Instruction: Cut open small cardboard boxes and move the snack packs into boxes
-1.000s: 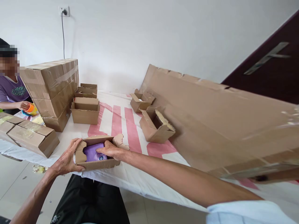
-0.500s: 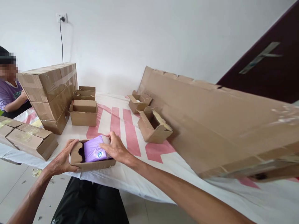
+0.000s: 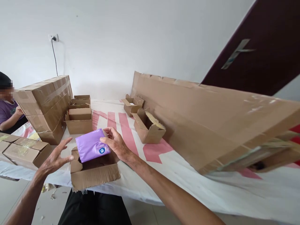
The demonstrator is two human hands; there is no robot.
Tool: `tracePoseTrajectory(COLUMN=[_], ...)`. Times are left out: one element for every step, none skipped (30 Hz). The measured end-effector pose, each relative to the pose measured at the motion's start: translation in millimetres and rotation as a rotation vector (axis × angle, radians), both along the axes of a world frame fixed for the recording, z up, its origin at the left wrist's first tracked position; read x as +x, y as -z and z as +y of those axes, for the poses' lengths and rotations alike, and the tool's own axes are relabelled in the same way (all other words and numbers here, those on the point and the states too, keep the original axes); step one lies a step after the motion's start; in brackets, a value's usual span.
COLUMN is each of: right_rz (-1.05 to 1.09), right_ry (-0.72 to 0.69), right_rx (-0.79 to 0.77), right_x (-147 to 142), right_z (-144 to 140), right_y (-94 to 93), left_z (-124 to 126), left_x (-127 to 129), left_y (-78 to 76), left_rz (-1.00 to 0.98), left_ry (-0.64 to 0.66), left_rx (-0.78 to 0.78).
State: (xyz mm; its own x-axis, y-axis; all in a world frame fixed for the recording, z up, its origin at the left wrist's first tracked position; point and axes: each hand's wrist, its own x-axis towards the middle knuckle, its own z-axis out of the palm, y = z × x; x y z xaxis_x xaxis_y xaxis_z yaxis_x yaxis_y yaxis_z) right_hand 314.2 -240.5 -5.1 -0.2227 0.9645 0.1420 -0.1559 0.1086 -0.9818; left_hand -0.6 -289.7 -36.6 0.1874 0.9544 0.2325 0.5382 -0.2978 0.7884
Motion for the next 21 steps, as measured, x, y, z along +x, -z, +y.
tracePoseTrajectory(right_rz=[0.008, 0.015, 0.019, 0.022, 0.024, 0.025, 0.025, 0.025, 0.025, 0.028, 0.031, 0.036, 0.042, 0.055, 0.073, 0.092, 0.109, 0.122, 0.127, 0.125, 0.122], right_ry=[-0.019, -0.038, -0.058, -0.074, -0.085, -0.09, -0.091, -0.089, -0.087, -0.086, -0.09, -0.095, -0.098, -0.094, -0.088, -0.079, -0.07, -0.063, -0.063, -0.073, -0.092], right_rx=[0.017, 0.031, 0.044, 0.055, 0.067, 0.082, 0.099, 0.116, 0.129, 0.135, 0.133, 0.126, 0.117, 0.107, 0.099, 0.093, 0.086, 0.076, 0.061, 0.043, 0.031], right_x=[-3, -6, -10, -13, -16, -19, -22, -24, -25, -26, -26, -26, -26, -25, -25, -24, -24, -24, -24, -25, -27], right_z=[2, 4, 6, 8, 10, 13, 15, 17, 19, 21, 22, 24, 26, 27, 28, 28, 28, 27, 26, 24, 23], right_y=[-0.3, -0.8, -1.5, -2.3, -3.3, -4.4, -5.7, -6.9, -8.1, -9.1, -9.7, -9.8, -9.3, -8.1, -6.3, -3.8, -0.8, 2.7, 6.3, 10.0, 13.5], left_z=[4, 9, 13, 17, 21, 24, 27, 28, 29, 30, 30, 29, 29, 29, 28, 28, 29, 30, 31, 32, 33], left_x=[4, 8, 14, 19, 25, 30, 34, 38, 41, 44, 45, 47, 48, 49, 51, 52, 53, 54, 55, 56, 57], left_y=[-8.0, -15.4, -22.1, -27.9, -32.8, -36.8, -40.0, -42.3, -43.7, -44.4, -44.3, -43.5, -42.2, -40.5, -38.6, -36.6, -34.5, -32.3, -30.1, -27.8, -25.5], left_rz=[-0.062, -0.117, -0.158, -0.183, -0.196, -0.203, -0.212, -0.226, -0.243, -0.26, -0.274, -0.288, -0.303, -0.32, -0.34, -0.363, -0.387, -0.408, -0.427, -0.445, -0.464], left_ry=[0.003, 0.015, 0.027, 0.03, 0.021, 0.01, 0.001, -0.001, 0.002, 0.004, 0.001, -0.009, -0.028, -0.052, -0.076, -0.097, -0.116, -0.134, -0.151, -0.17, -0.187], left_rx=[0.006, 0.0, -0.015, -0.03, -0.044, -0.053, -0.059, -0.063, -0.069, -0.076, -0.082, -0.085, -0.083, -0.08, -0.077, -0.07, -0.06, -0.049, -0.036, -0.022, -0.01])
